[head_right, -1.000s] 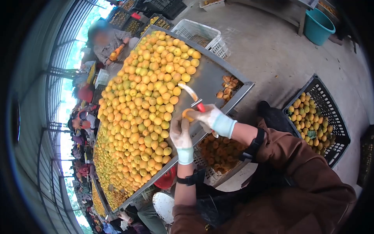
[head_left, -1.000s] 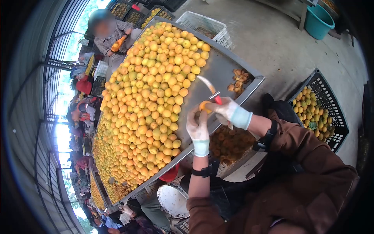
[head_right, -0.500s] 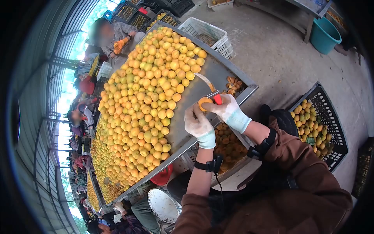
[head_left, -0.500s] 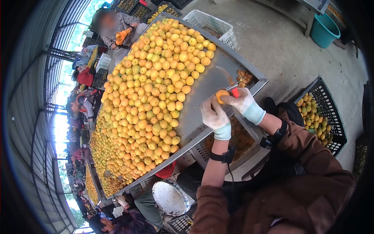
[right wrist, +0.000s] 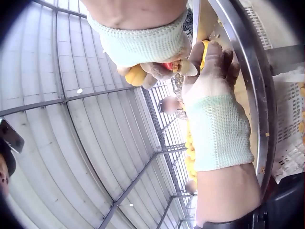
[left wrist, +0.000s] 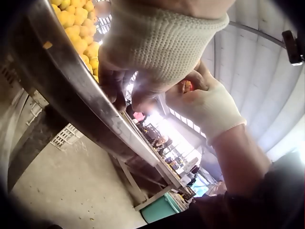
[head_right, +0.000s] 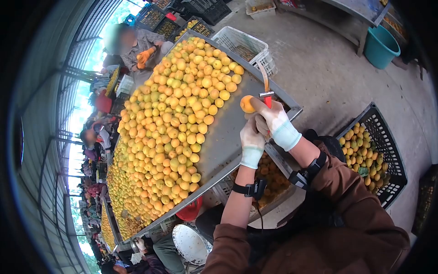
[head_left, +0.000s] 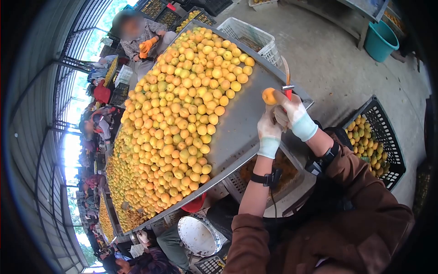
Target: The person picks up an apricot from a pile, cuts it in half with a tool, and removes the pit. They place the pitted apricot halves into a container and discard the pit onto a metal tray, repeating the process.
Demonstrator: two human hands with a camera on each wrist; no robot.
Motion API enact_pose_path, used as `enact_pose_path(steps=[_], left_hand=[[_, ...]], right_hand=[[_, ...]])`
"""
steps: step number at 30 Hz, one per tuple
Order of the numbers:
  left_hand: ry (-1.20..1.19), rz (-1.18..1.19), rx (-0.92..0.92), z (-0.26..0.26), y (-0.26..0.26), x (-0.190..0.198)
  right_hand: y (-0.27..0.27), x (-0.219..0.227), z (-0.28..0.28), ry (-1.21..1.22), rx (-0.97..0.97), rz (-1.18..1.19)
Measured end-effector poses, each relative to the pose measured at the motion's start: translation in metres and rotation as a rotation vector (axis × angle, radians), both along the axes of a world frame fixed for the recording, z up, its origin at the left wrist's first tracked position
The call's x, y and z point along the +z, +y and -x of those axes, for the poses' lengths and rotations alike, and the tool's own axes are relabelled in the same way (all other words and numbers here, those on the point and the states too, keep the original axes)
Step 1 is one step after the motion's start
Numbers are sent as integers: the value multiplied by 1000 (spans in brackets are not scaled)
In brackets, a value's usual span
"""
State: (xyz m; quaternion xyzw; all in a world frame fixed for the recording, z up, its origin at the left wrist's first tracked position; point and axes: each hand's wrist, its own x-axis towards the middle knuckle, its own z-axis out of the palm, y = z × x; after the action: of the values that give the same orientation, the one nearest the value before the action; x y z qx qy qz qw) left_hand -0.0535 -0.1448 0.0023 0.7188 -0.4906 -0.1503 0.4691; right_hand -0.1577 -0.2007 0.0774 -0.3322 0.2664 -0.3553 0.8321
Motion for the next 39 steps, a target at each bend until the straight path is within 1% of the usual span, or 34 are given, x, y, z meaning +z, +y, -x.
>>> enact_pose_path(steps=[1,2,3,4,6,7,8,9,10,11,12,13,14,15,16,18,19,20,21,22,24,25,27,28,29,30,32,33,34,35,36,37,38,39], left_hand=[[-1,3,1,-2,2,3],[18,58,10,-6,7,6],[37,111,19,-9,13,14],[37,112,19,-11,18,22],[174,16,169,-18,30,35],[247,-42,133,-26,37,37],[247,-37,135,-27,40,34],[311,92,77,-27,42,31],[375,221,20,-28,47,27],[502,91,-7,-32,57,22],[504,99,-4,-34,65,13],[624,129,-6,-33,71,4],[746,159,-9,-34,77,-4],[805,197,-28,-31,84,4],[809,208,-24,-32,91,6],[907,353,-2,-33,100,11],[952,463,37,-34,103,19],[960,469,41,-41,108,20],[964,488,94,-49,113,22],[969,506,146,-57,118,25],[948,466,304,-75,130,28],[930,465,332,-83,136,26],[940,457,370,-98,146,18],[944,459,344,-104,151,15],[994,461,311,-111,156,11],[1041,465,275,-116,160,11],[1064,463,265,-119,164,11],[1034,429,235,-119,165,14],[1000,394,203,-118,166,17],[897,312,222,-113,166,20],[892,306,211,-108,164,23],[749,233,233,-102,161,26],[602,161,252,-99,158,31],[442,115,268,-95,155,45]], right_hand=[[1,-5,-2,-19,-10,6],[1,-8,-3,-38,-21,10],[2,-6,-3,-38,-21,11],[2,-3,-1,-9,6,23],[6,1,-2,21,37,36],[9,3,-3,84,77,51],[12,4,-5,147,117,67],[15,7,-6,163,184,86],[21,0,-11,180,191,102],[27,0,-14,160,206,118],[34,0,-17,140,222,136],[40,-4,-19,95,247,154],[45,-3,-22,99,253,162],[49,-2,-26,132,285,155],[53,-1,-29,165,316,147],[59,0,-36,172,351,146],[62,-4,-43,215,367,151],[64,-10,-49,259,382,156],[71,-36,-64,174,207,309],[72,-34,-65,185,211,315],[73,-31,-68,488,170,711],[75,-33,-71,500,177,720],[81,-39,-73,507,162,1072],[85,-40,-73,505,161,1242],[90,-39,-75,493,203,1139],[92,-38,-78,507,214,1140],[95,-35,-84,523,196,1155],[97,-24,-89,439,263,758],[100,-18,-91,442,257,756],[101,-14,-93,395,329,668],[101,-11,-96,343,397,579],[103,-13,-98,176,424,475],[101,-25,-99,213,445,550],[99,-22,-98,183,450,480]])
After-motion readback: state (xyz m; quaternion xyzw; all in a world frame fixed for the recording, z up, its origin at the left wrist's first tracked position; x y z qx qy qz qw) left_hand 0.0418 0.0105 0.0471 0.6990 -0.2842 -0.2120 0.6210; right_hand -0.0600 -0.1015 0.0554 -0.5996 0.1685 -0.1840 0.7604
